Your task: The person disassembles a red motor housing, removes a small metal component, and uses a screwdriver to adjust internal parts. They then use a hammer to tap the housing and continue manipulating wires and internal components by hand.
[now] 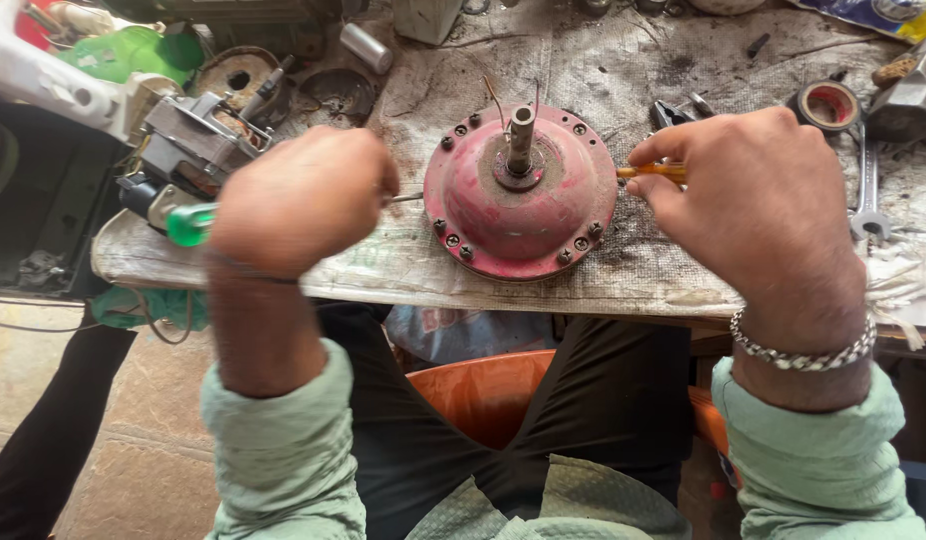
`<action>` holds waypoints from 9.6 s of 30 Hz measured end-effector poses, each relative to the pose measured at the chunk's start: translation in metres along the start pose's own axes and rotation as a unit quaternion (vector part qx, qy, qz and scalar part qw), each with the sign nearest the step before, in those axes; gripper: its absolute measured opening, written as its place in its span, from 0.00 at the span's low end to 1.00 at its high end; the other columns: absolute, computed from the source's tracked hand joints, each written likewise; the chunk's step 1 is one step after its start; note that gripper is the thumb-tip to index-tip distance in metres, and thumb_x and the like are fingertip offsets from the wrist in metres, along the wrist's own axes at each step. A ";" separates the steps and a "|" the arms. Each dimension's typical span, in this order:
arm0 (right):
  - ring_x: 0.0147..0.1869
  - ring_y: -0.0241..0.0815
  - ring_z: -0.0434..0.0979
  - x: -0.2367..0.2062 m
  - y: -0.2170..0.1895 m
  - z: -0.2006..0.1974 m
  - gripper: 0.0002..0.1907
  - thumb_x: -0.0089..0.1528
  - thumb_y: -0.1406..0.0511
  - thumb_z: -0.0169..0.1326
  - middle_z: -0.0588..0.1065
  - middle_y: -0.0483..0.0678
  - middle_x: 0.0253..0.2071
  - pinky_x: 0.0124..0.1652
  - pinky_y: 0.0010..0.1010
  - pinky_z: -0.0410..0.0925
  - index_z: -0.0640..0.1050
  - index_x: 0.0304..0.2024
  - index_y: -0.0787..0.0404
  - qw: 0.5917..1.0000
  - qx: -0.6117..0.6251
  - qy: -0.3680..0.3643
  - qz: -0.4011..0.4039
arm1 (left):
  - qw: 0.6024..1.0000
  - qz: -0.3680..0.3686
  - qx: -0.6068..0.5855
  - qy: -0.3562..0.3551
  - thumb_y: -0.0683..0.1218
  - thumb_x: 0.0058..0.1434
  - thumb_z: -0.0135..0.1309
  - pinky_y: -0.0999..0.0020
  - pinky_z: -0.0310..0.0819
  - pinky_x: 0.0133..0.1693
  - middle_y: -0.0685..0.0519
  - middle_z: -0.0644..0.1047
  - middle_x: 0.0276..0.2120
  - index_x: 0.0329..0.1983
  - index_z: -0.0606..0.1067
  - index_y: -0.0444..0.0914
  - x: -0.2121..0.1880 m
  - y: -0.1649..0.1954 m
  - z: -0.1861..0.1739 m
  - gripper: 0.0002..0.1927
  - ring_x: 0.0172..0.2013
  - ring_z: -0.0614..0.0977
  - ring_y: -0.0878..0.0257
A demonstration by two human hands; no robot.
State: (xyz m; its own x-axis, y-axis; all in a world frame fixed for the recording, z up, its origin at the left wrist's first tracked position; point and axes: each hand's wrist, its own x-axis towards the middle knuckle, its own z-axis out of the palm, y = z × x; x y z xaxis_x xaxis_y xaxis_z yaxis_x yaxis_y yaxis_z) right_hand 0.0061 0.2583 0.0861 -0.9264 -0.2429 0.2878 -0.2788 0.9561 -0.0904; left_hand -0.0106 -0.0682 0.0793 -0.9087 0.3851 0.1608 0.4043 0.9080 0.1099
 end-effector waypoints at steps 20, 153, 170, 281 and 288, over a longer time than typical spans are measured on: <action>0.32 0.48 0.83 0.011 -0.004 -0.006 0.11 0.62 0.58 0.65 0.83 0.50 0.34 0.35 0.39 0.74 0.88 0.47 0.46 0.998 -0.053 -0.039 -0.006 | 0.995 -0.034 -0.052 -0.083 0.37 0.55 0.52 0.53 0.79 0.43 0.44 0.84 0.38 0.42 0.84 0.42 -0.008 0.015 -0.013 0.15 0.41 0.85 0.47; 0.39 0.49 0.83 -0.009 -0.053 -0.004 0.23 0.57 0.56 0.64 0.79 0.49 0.41 0.37 0.39 0.75 0.75 0.48 0.63 0.935 0.195 -0.010 -0.296 | 0.911 -0.012 -0.159 0.381 0.38 0.72 0.55 0.51 0.79 0.42 0.38 0.82 0.42 0.51 0.78 0.31 0.037 0.005 0.023 0.07 0.43 0.84 0.41; 0.30 0.40 0.82 -0.030 -0.018 0.029 0.22 0.57 0.55 0.66 0.81 0.45 0.46 0.28 0.30 0.75 0.82 0.49 0.59 0.993 0.005 -0.065 -0.096 | 0.888 -0.019 -0.161 0.430 0.37 0.73 0.56 0.52 0.77 0.40 0.40 0.82 0.37 0.50 0.77 0.32 0.032 0.005 0.037 0.05 0.40 0.85 0.44; 0.47 0.28 0.73 0.027 -0.048 0.045 0.18 0.66 0.76 0.59 0.69 0.45 0.46 0.51 0.19 0.74 0.65 0.53 0.64 0.682 0.728 0.045 -0.051 | 0.855 0.100 -0.400 0.315 0.39 0.67 0.65 0.71 0.83 0.56 0.54 0.80 0.49 0.56 0.76 0.41 0.017 0.064 0.027 0.16 0.51 0.85 0.64; 0.47 0.29 0.77 0.029 -0.045 0.041 0.17 0.65 0.73 0.56 0.72 0.47 0.47 0.50 0.19 0.76 0.66 0.54 0.62 0.674 0.737 0.012 -0.047 | 0.857 0.083 -0.404 0.310 0.39 0.65 0.65 0.70 0.83 0.54 0.53 0.80 0.49 0.56 0.76 0.41 0.017 0.066 0.024 0.17 0.49 0.86 0.63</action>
State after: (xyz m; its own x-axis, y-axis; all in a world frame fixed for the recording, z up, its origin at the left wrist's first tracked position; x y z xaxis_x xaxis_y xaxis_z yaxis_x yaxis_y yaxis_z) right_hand -0.0186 0.2012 0.0592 -0.8875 -0.2720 0.3720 -0.3012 -0.2686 -0.9149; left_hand -0.0018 0.0026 0.0656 -0.7039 0.1085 0.7020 0.6894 0.3424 0.6383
